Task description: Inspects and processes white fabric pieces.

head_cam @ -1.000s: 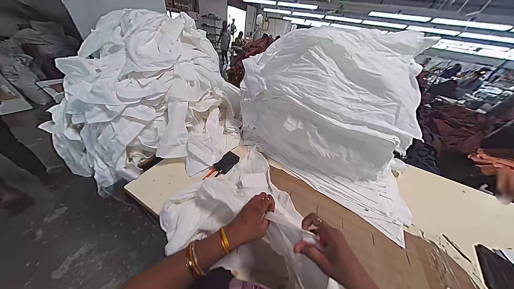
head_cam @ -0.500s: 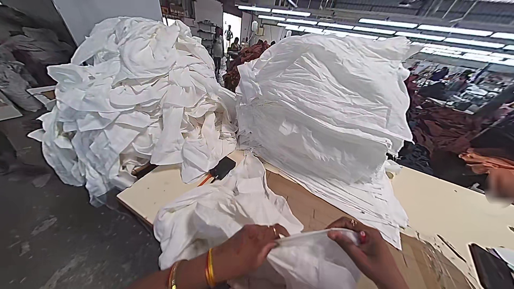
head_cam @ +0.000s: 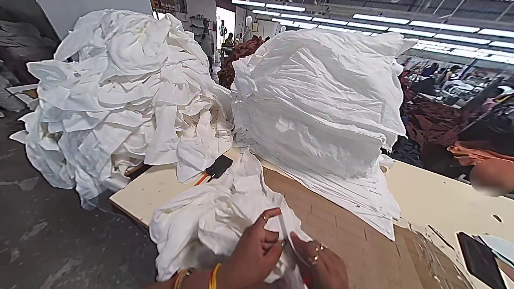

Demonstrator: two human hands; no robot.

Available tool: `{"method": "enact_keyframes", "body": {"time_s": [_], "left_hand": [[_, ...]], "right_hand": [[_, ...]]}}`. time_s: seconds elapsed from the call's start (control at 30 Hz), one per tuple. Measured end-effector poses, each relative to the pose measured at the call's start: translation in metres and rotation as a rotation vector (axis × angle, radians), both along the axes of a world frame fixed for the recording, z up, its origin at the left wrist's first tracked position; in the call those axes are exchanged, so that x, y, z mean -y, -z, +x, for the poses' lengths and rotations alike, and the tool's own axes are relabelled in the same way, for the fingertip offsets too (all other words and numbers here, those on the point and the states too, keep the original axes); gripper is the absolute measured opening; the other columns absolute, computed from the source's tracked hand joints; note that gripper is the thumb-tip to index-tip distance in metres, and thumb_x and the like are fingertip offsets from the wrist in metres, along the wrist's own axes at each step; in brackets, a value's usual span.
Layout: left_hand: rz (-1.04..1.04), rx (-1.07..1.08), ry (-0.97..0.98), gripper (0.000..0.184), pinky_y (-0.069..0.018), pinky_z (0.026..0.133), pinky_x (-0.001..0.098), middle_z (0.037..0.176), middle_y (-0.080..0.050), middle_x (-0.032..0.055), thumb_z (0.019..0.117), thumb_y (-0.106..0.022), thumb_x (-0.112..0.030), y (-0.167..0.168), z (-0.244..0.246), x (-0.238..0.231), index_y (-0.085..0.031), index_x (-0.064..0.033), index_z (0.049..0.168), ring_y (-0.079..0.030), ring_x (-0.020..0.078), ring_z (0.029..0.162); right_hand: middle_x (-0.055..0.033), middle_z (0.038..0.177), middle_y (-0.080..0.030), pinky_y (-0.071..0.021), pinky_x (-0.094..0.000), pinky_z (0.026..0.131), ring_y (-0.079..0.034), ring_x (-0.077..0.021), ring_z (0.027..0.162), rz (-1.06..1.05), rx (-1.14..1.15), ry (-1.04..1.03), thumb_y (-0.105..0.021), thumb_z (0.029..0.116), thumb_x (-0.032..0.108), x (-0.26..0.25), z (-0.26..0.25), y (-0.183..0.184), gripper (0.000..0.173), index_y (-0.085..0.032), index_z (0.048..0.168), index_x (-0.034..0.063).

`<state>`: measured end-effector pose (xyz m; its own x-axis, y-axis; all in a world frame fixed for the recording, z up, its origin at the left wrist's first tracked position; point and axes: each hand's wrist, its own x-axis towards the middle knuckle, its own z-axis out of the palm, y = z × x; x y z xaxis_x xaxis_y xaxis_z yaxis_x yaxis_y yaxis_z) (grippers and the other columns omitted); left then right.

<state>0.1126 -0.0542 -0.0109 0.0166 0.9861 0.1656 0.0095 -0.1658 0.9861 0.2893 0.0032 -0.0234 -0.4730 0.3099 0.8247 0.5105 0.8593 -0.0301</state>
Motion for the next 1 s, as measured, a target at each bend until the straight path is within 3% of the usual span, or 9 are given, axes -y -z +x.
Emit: {"method": "enact_keyframes", "body": {"time_s": [0.27, 0.4, 0.57, 0.67, 0.77, 0.83, 0.9, 0.93, 1.0], "left_hand": [[0.046, 0.043, -0.095, 0.057, -0.0578, 0.077, 0.0212, 0.098, -0.077, 0.0062, 0.0927, -0.054, 0.006, 0.003, 0.005, 0.002, -0.031, 0.0090, 0.145, -0.073, 0.0035, 0.084], [0.065, 0.128, -0.087, 0.057, -0.0588, 0.085, 0.0241, 0.108, -0.076, 0.0083, 0.0922, -0.053, 0.010, 0.005, 0.006, 0.003, -0.028, 0.0078, 0.144, -0.074, 0.0060, 0.095], [0.175, 0.181, -0.065, 0.057, -0.0584, 0.088, 0.0246, 0.108, -0.075, 0.0044, 0.0909, -0.044, 0.010, 0.015, 0.003, -0.001, -0.022, 0.0106, 0.143, -0.073, 0.0038, 0.098], [0.188, 0.190, -0.139, 0.051, -0.0602, 0.086, 0.0261, 0.104, -0.077, 0.0038, 0.0956, -0.053, 0.008, 0.014, 0.004, -0.002, -0.030, 0.0085, 0.141, -0.075, 0.0059, 0.094], [0.248, 0.144, -0.179, 0.051, -0.0612, 0.084, 0.0263, 0.104, -0.078, 0.0031, 0.0941, -0.058, 0.008, 0.016, 0.001, -0.006, -0.037, 0.0070, 0.140, -0.076, 0.0071, 0.091], [0.326, 0.059, -0.188, 0.046, -0.0607, 0.082, 0.0228, 0.103, -0.078, 0.0026, 0.0943, -0.059, 0.007, 0.017, -0.004, -0.006, -0.043, 0.0071, 0.138, -0.075, 0.0036, 0.088], [0.462, -0.153, -0.233, 0.039, -0.0588, 0.083, 0.0206, 0.105, -0.077, 0.0106, 0.0942, -0.058, 0.006, 0.016, -0.007, -0.005, -0.052, 0.0131, 0.132, -0.074, 0.0046, 0.090], [0.537, -0.302, -0.258, 0.033, -0.0579, 0.085, 0.0217, 0.106, -0.077, 0.0155, 0.0947, -0.056, 0.005, 0.015, -0.008, -0.004, -0.058, 0.0137, 0.127, -0.075, 0.0090, 0.092], [0.647, -0.561, -0.232, 0.027, -0.0572, 0.088, 0.0259, 0.106, -0.077, 0.0178, 0.0961, -0.054, 0.005, 0.013, -0.007, -0.001, -0.068, 0.0071, 0.118, -0.076, 0.0177, 0.095]], "right_hand": [[-0.0045, 0.062, -0.062, -0.0483, -0.0215, 0.055, -0.060, -0.0152, 0.055, 0.036, 0.092, -0.053, -0.059, 0.0950, 0.011, 0.002, -0.009, 0.005, 0.014, -0.070, 0.100, 0.0035], [-0.0047, 0.063, -0.064, -0.0481, -0.0220, 0.056, -0.060, -0.0153, 0.056, 0.028, 0.111, -0.086, -0.060, 0.0935, 0.011, 0.002, -0.009, 0.003, 0.017, -0.074, 0.101, 0.0031], [-0.0052, 0.065, -0.066, -0.0489, -0.0244, 0.054, -0.062, -0.0168, 0.056, 0.030, 0.199, -0.089, -0.061, 0.0925, 0.011, 0.000, -0.007, 0.004, 0.024, -0.076, 0.109, 0.0021], [-0.0053, 0.065, -0.066, -0.0491, -0.0260, 0.053, -0.063, -0.0171, 0.055, 0.042, 0.236, -0.097, -0.061, 0.0905, 0.013, 0.000, -0.008, 0.005, 0.023, -0.075, 0.105, 0.0023], [-0.0085, 0.062, -0.065, -0.0473, -0.0297, 0.047, -0.061, -0.0188, 0.050, -0.195, 0.195, -0.220, -0.064, 0.0882, 0.024, 0.002, -0.008, 0.005, 0.035, -0.075, 0.107, -0.0029], [-0.0086, 0.061, -0.059, -0.0402, -0.0232, 0.049, -0.048, -0.0114, 0.051, -0.541, 0.019, -0.460, -0.069, 0.0908, 0.024, -0.001, -0.003, 0.003, 0.042, -0.072, 0.117, -0.0085], [0.0026, 0.072, -0.061, -0.0386, -0.0080, 0.058, -0.046, 0.0086, 0.061, -0.742, -0.234, -0.600, -0.068, 0.0966, 0.025, -0.008, 0.001, -0.001, 0.032, -0.072, 0.117, 0.0014], [0.0057, 0.083, -0.062, -0.0401, -0.0051, 0.061, -0.047, 0.0128, 0.065, -0.737, -0.303, -0.571, -0.068, 0.0977, 0.028, -0.010, 0.003, -0.004, 0.029, -0.071, 0.119, 0.0087], [-0.0007, 0.109, -0.052, -0.0379, -0.0045, 0.063, -0.044, 0.0099, 0.072, -0.598, -0.221, -0.415, -0.071, 0.0947, 0.040, -0.016, 0.007, -0.011, 0.045, -0.055, 0.126, 0.0127]]}}
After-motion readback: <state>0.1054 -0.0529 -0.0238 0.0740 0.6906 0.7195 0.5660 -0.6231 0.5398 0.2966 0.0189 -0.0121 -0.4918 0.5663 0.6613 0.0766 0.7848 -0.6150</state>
